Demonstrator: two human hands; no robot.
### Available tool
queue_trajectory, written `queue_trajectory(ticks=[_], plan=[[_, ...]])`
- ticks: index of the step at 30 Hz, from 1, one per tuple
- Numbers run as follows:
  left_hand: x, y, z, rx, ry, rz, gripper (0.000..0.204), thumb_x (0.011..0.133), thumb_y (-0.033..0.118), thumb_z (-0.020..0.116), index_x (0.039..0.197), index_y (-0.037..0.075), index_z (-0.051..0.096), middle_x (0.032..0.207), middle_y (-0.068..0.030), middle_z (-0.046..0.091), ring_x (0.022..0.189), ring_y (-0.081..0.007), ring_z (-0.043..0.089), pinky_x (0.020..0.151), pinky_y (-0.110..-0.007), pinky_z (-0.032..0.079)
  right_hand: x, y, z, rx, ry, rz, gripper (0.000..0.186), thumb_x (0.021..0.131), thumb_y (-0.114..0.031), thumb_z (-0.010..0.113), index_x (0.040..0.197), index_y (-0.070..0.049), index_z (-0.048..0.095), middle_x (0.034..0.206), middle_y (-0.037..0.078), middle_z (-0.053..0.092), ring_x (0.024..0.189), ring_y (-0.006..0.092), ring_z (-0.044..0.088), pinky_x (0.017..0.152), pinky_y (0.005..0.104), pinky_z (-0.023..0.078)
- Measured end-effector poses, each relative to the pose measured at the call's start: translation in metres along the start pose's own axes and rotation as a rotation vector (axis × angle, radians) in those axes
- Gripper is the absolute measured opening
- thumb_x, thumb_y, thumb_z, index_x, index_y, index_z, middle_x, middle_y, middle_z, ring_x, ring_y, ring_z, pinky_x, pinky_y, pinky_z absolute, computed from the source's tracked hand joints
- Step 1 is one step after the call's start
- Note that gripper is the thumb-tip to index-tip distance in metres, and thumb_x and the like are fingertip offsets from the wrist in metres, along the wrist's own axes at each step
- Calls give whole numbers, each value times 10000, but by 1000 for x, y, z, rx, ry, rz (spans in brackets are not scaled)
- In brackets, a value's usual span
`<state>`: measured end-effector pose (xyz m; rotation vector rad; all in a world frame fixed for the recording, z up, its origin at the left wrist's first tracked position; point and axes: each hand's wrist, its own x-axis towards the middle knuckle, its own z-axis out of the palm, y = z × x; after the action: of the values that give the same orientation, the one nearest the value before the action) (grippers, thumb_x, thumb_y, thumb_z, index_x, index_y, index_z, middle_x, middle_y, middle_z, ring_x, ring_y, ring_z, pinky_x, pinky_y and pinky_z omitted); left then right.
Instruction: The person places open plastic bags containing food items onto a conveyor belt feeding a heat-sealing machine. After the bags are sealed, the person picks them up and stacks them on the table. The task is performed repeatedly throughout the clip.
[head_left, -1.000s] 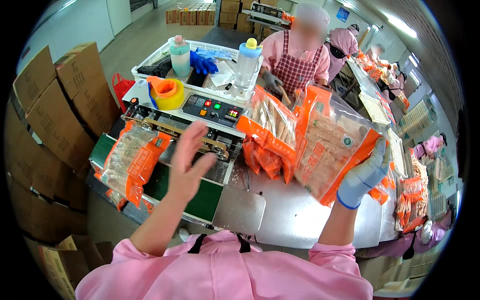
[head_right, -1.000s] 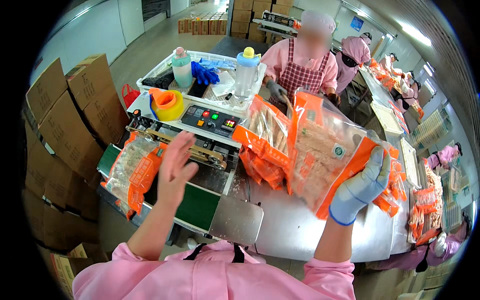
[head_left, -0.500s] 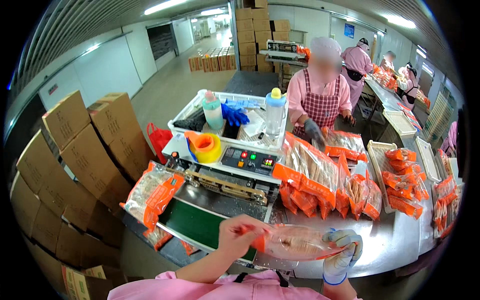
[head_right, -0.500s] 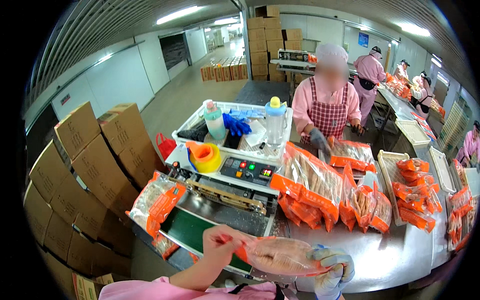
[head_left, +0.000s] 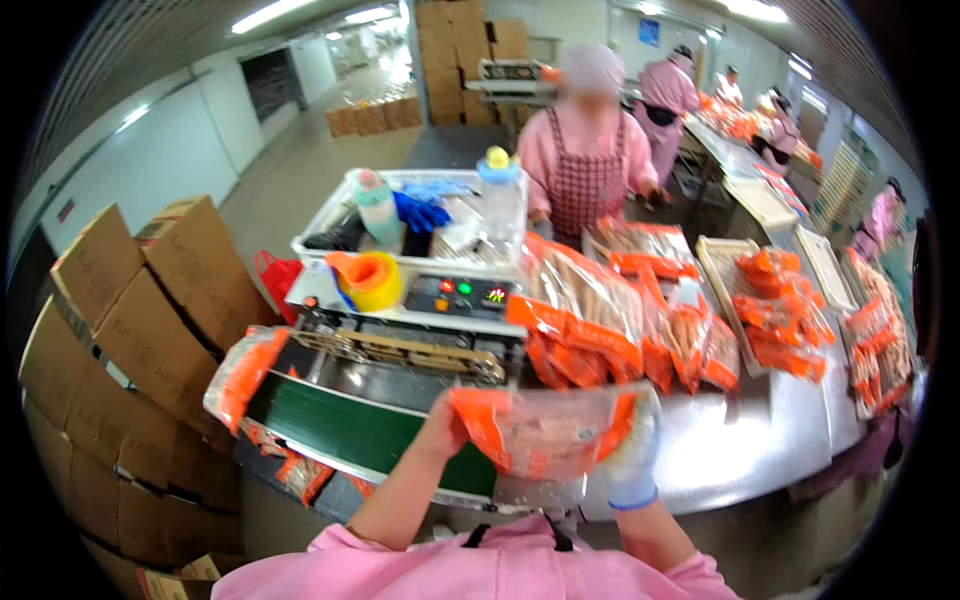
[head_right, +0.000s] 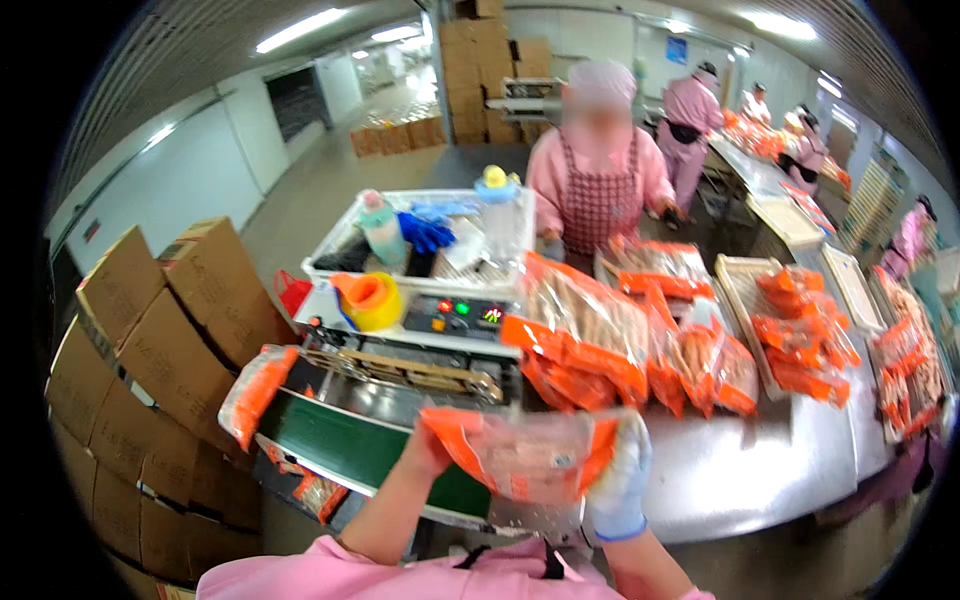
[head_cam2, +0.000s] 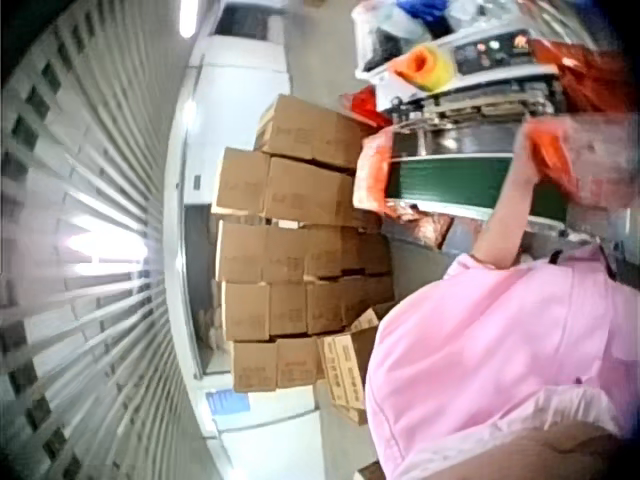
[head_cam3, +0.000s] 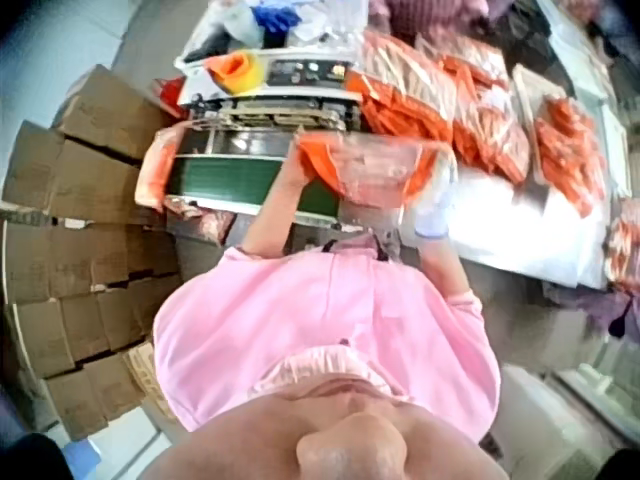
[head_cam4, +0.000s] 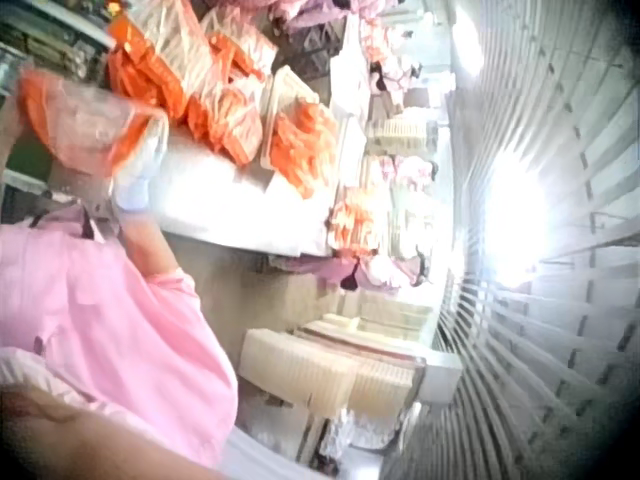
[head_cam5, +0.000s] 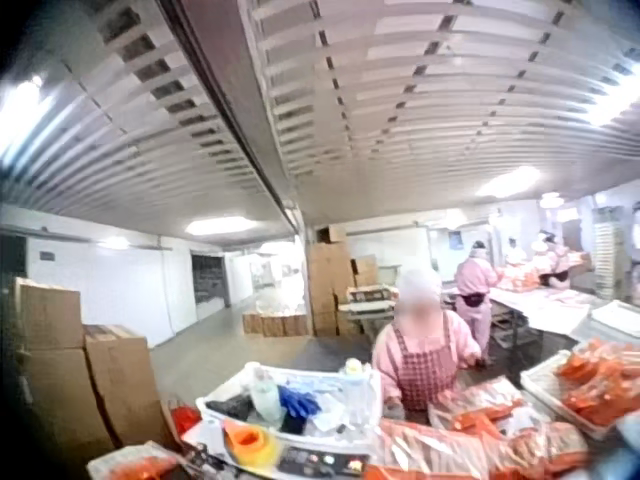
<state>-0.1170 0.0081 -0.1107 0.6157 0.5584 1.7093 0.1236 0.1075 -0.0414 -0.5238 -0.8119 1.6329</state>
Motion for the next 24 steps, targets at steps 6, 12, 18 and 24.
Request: queue_trajectory(ticks=[6, 12, 18, 24], plan=[[-6, -11, 15, 77, 292, 340, 284, 956, 250, 564, 1086, -1, 593, 1074, -111, 653, 973, -209, 643, 845, -358, 532, -9, -8, 33, -200, -37, -133, 68, 921, -128, 597, 941, -63, 588, 892, 1, 601, 838, 95, 546, 727, 237, 457], [-13, -4, 73, 2, 435, 263, 290, 974, 220, 519, 1150, -8, 558, 1041, -116, 647, 932, -210, 642, 839, -359, 532, -24, -25, 0, -692, -21, -204, 195, 870, -52, 642, 1059, -25, 605, 927, 26, 626, 837, 92, 549, 763, 230, 458], [17, -46, 22, 47, 620, -66, 291, 921, 210, 628, 1106, -14, 636, 1037, -74, 669, 928, -142, 624, 840, -284, 486, 5, 13, -67, -461, 215, -75, 119, 938, -141, 609, 969, -33, 649, 841, -33, 580, 787, 51, 491, 688, 212, 430], [52, -69, -37, 313, 586, -90, 229, 898, 181, 628, 983, -27, 674, 929, -71, 691, 823, -142, 638, 772, -268, 482, 46, 57, -85, -784, 294, -120, 189, 935, -141, 574, 908, 25, 661, 775, -20, 586, 726, 66, 482, 651, 225, 416]])
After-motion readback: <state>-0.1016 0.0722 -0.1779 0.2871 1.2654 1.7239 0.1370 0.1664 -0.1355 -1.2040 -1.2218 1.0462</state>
